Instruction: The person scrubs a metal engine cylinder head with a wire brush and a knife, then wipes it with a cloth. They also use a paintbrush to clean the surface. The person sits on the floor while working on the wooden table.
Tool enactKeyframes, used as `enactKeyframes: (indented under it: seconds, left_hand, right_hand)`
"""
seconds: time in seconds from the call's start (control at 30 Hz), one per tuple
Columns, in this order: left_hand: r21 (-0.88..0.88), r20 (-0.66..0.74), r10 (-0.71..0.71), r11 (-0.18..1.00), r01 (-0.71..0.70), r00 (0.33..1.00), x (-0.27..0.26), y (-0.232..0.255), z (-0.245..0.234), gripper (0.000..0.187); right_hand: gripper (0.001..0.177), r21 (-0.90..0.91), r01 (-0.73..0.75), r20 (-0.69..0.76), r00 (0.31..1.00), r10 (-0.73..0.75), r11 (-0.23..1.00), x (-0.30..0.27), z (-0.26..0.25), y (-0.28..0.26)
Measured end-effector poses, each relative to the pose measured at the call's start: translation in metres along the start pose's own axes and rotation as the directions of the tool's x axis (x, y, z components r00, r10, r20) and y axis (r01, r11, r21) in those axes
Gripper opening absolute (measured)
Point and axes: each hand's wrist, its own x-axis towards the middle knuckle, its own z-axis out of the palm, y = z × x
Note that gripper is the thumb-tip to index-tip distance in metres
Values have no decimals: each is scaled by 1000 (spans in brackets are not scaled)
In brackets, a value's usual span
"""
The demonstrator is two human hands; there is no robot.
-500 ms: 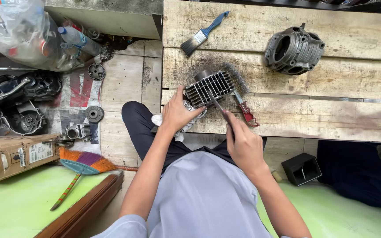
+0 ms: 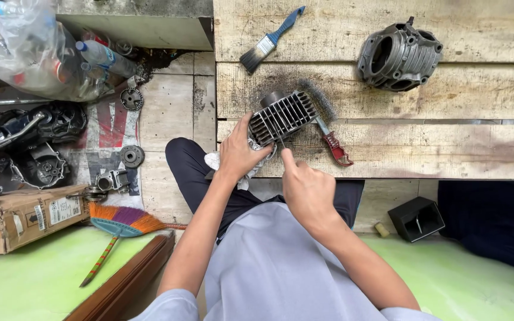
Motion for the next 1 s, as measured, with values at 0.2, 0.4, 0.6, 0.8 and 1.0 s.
enactKeyframes:
  seconds: [0.2,0.4,0.6,0.8,1.0]
  left_hand:
    - [7,-18,-10,1000,10,1000,9,-1,7,92]
    - [-23,4,-24,999,24,1000,15,-11,20,94]
    - [-51,-4,-7,999,7,1000,11,-8,18,95]
    - [-49,7,-2,999,2,1000,13,-11,21,94]
    - [-43,3,17,999,-16,1000,12,-13,23,96]
  right_hand:
    - [31,103,-43,133,991,29,994,22,7,11]
    - [40,463,-194,307,951,49,865,38,-48,47]
    - [57,42,-38,244,969,26,998,22,-12,2]
    - [48,348,-195,326,942,77,917,31,-15,28]
    - [44,194,-100,346,938,28,976,34,-54,35]
